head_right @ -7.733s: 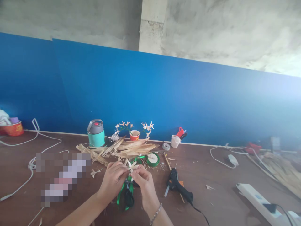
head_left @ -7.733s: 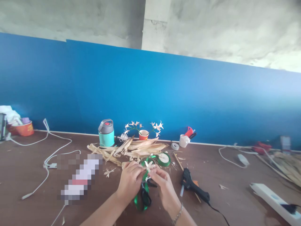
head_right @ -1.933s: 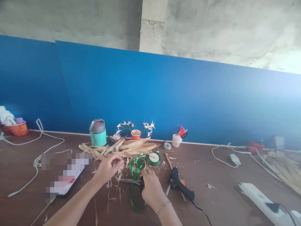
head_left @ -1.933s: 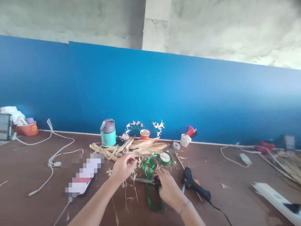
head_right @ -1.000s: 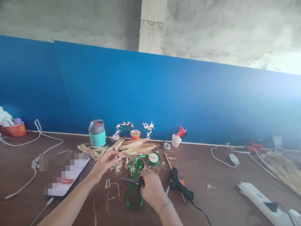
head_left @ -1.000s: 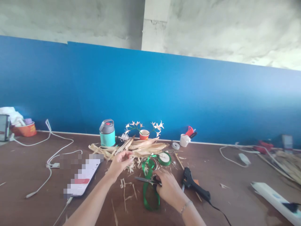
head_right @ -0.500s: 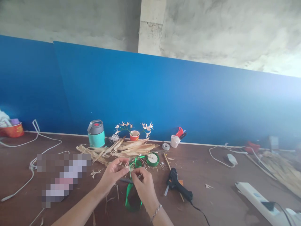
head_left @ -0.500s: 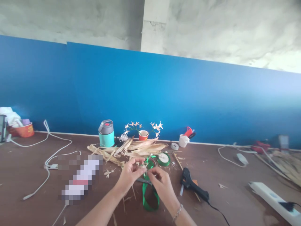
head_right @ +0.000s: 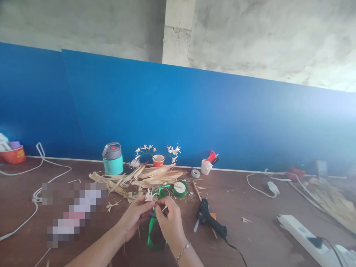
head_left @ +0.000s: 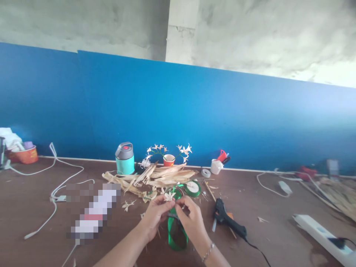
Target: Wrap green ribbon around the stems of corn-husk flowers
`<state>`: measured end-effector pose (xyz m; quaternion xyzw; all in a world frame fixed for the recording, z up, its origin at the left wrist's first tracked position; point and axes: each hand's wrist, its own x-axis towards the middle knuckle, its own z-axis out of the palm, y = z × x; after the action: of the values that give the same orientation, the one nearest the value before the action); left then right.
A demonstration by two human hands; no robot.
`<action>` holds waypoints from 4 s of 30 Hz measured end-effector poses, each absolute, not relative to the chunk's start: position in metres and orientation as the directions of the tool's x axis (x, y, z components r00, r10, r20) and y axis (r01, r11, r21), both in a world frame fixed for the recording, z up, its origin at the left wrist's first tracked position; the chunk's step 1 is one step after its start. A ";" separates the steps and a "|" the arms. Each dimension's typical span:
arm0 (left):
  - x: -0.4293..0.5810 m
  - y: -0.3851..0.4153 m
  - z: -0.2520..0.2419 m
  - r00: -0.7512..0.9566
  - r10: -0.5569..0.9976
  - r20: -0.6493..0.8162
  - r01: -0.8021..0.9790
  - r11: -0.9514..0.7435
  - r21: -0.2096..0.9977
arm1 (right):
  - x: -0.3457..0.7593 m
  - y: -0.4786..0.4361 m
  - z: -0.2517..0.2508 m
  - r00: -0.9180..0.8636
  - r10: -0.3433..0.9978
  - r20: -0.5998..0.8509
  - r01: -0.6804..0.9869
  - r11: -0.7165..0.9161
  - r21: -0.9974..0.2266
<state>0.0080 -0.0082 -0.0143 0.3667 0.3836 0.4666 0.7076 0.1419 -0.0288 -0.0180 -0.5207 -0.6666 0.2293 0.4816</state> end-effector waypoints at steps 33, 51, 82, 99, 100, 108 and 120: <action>-0.024 0.022 -0.017 0.003 1.000 0.016 -0.365 -0.013 0.931 | 0.160 -0.029 -0.011 -0.222 0.962 0.158 0.844 0.271 -0.462; -0.016 0.016 -0.019 0.207 0.977 -0.058 -0.361 0.132 0.923 | 0.149 -0.041 -0.007 -0.195 0.977 0.081 0.961 0.207 -0.182; -0.014 0.015 -0.017 0.341 0.902 -0.265 -0.691 0.432 0.580 | 0.167 -0.035 0.004 0.096 0.958 0.271 0.892 0.038 -0.451; -0.003 0.006 -0.026 0.446 0.832 -0.330 -0.643 0.554 0.528 | 0.127 -0.031 -0.020 -0.041 0.998 -0.040 -0.056 -0.042 -0.998; -0.003 0.006 -0.027 0.453 0.829 -0.329 -0.641 0.559 0.526 | 0.127 -0.031 -0.020 -0.045 0.998 -0.039 -0.064 -0.042 -0.997; -0.002 0.007 -0.028 0.474 0.825 -0.309 -0.632 0.563 0.532 | 0.126 -0.033 -0.016 -0.042 0.998 -0.045 -0.084 -0.049 -0.995; 0.000 0.002 -0.023 0.408 0.877 -0.254 -0.552 0.459 0.697 | 0.129 -0.036 -0.013 -0.047 0.996 -0.079 -0.157 -0.085 -0.984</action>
<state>-0.0003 0.0020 -0.0226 0.2638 0.3082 0.4484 0.7965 0.1287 -0.0355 -0.0130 -0.4684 -0.4478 0.5684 0.5069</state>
